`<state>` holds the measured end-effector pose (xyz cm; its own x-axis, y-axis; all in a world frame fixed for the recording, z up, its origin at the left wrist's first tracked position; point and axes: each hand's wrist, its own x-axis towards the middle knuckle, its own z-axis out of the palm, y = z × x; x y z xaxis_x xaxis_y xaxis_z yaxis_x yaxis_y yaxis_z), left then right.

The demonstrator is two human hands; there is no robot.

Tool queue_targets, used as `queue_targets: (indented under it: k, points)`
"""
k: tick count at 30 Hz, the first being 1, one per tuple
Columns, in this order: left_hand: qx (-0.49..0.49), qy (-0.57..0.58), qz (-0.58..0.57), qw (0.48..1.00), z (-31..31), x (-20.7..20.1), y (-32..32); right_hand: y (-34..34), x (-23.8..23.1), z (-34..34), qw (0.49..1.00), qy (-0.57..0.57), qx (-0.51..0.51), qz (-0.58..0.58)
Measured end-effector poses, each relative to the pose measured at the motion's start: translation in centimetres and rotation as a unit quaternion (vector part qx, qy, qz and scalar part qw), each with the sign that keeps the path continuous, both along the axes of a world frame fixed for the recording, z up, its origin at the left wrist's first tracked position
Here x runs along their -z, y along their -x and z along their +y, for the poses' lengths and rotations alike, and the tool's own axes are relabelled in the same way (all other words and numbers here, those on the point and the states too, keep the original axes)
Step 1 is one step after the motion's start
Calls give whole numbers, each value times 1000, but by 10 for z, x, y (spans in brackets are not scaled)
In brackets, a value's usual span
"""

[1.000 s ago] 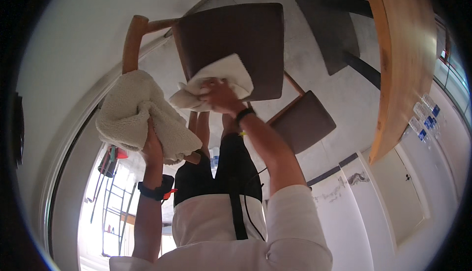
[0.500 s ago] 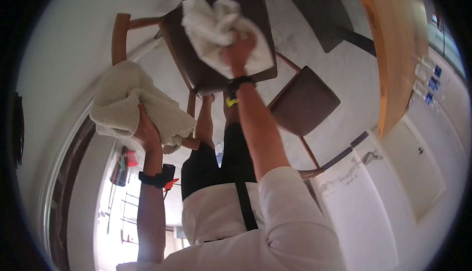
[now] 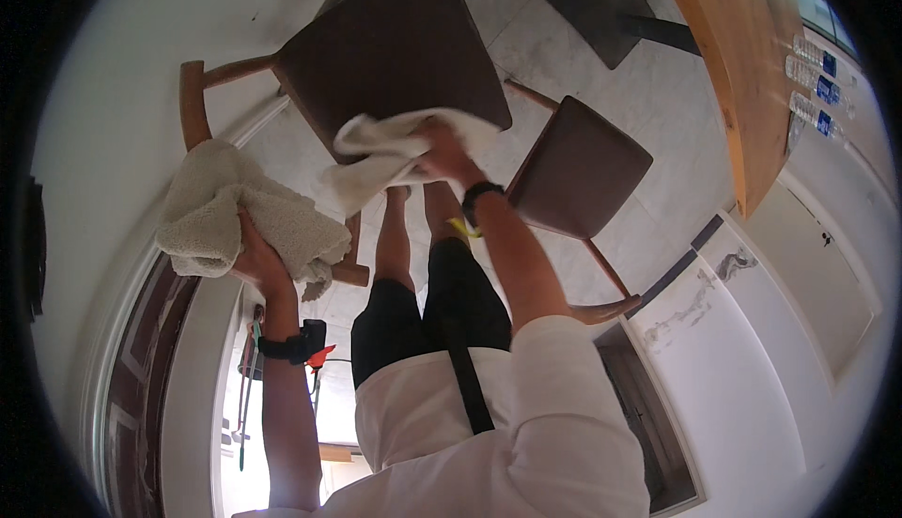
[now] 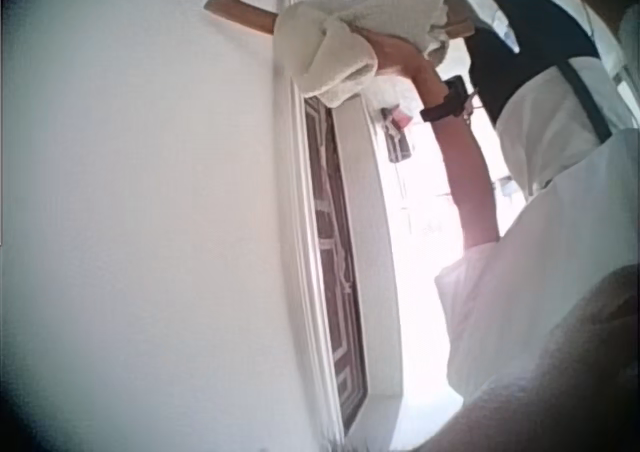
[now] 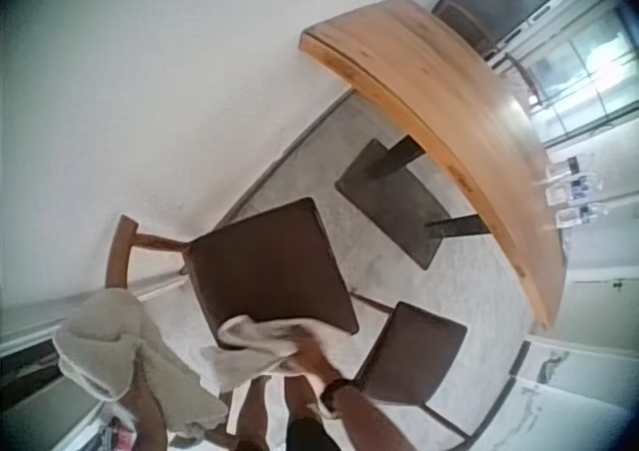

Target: The person is wiping down a wooden dining table and then proceeds to wipe the wooden frame of the chairs around it.

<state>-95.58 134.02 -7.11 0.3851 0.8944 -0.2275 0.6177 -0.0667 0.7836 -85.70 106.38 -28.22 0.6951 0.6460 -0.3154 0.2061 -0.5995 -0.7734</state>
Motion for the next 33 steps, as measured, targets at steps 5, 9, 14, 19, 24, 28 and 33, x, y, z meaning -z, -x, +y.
queue_targets:
  k: [5,9,14,19,24,28,33]
  points:
    - [9,-40,41,998,10,-5,7,-39,-8,-56,959,70,244,-126]
    - [-22,4,30,999,-9,2,-6,-6,19,-56,863,191,436,-169]
    - [-33,-34,-3,999,10,-5,6,76,-33,81,977,199,72,-35]
    - [-65,-3,39,997,2,-2,5,28,-26,131,981,102,-132,-99]
    - [-79,9,47,996,-3,3,10,-115,-7,153,923,227,-63,-305]
    - [-115,96,22,989,-3,-10,-2,-228,-18,114,917,298,89,-251]
    - [-76,26,28,996,4,8,22,-126,-3,-4,930,292,15,-222]
